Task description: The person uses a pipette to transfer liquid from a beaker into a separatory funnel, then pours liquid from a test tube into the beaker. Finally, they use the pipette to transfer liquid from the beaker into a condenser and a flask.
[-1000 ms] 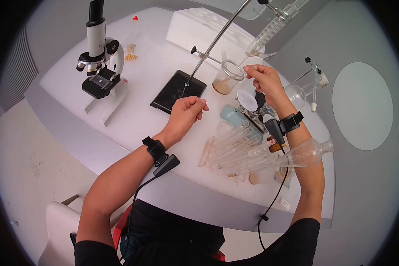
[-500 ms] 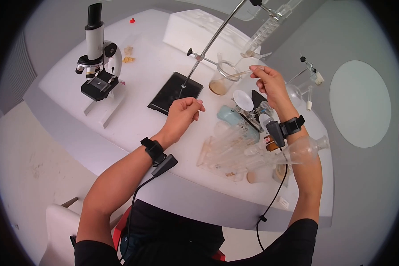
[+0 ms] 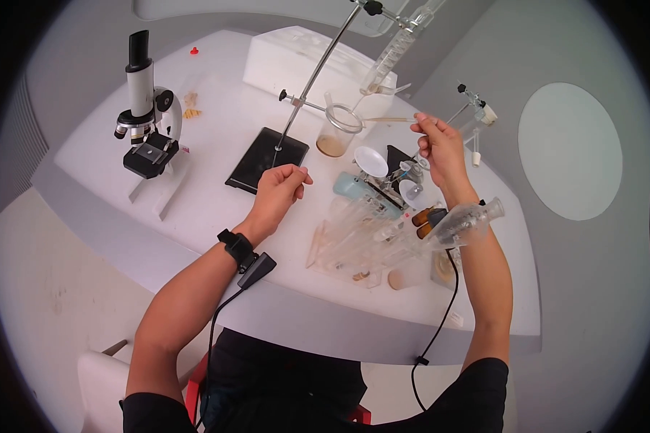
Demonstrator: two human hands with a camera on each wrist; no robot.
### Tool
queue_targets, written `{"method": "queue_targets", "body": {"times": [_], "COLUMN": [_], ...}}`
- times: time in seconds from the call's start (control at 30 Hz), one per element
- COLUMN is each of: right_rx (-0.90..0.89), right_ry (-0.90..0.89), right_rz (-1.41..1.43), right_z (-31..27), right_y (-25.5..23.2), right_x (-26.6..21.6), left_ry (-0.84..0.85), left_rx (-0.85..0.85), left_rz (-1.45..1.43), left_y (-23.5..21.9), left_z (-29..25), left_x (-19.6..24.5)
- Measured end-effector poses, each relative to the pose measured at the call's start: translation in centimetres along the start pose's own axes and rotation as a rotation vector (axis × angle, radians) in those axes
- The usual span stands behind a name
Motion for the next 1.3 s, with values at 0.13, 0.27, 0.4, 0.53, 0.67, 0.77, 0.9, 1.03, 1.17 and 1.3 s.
{"method": "queue_targets", "body": {"times": [0.13, 0.27, 0.4, 0.53, 0.67, 0.77, 0.9, 1.03, 1.17, 1.3], "right_rx": [-0.024, 0.02, 0.048, 0.07, 0.129, 0.12, 0.17, 0.195, 0.197, 0.206], "right_ry": [0.051, 0.038, -0.005, -0.078, -0.128, -0.203, -0.264, -0.305, -0.317, -0.308], "right_rz": [0.103, 0.148, 0.236, 0.281, 0.277, 0.305, 0.266, 0.227, 0.201, 0.188], "right_z": [-1.0, -1.8, -3.0, -5.1, -7.9, -10.7, -15.0, -18.7, -21.2, -22.3], "right_y": [0.3, -0.2, -1.6, -3.6, -6.7, -9.0, -11.7, -13.7, -14.7, -15.3], "right_x": [1.4, 0.7, -0.6, -2.9, -5.8, -8.0, -10.5, -11.4, -11.8, -11.7], "left_ry": [0.002, -0.007, -0.006, -0.045, -0.033, -0.006, 0.002, 0.017, 0.049, 0.062], "left_rx": [0.006, -0.001, 0.004, 0.009, -0.007, 0.004, -0.015, 0.051, 0.081, 0.103], "left_rz": [0.003, -0.006, -0.002, -0.01, -0.028, 0.0, 0.0, -0.022, -0.021, -0.016], "left_y": [0.0, 0.0, 0.1, 0.1, 0.1, 0.0, -0.2, -0.7, -1.3, -1.7], "left_z": [-0.1, -0.2, -0.2, -0.6, -0.5, -0.3, -0.3, -0.4, -0.5, -0.5], "left_x": [0.1, 0.1, 0.2, 0.6, 0.3, 0.0, 0.2, 0.8, 1.3, 1.5]}}
Point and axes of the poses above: each hand's wrist, its own z-axis towards the middle knuckle, its own y-axis out of the palm, x = y × z, the point moved 5 cm from there along z, towards the middle knuckle, and after that the axes turned 7 degrees about -z, right-handed, at the moved point
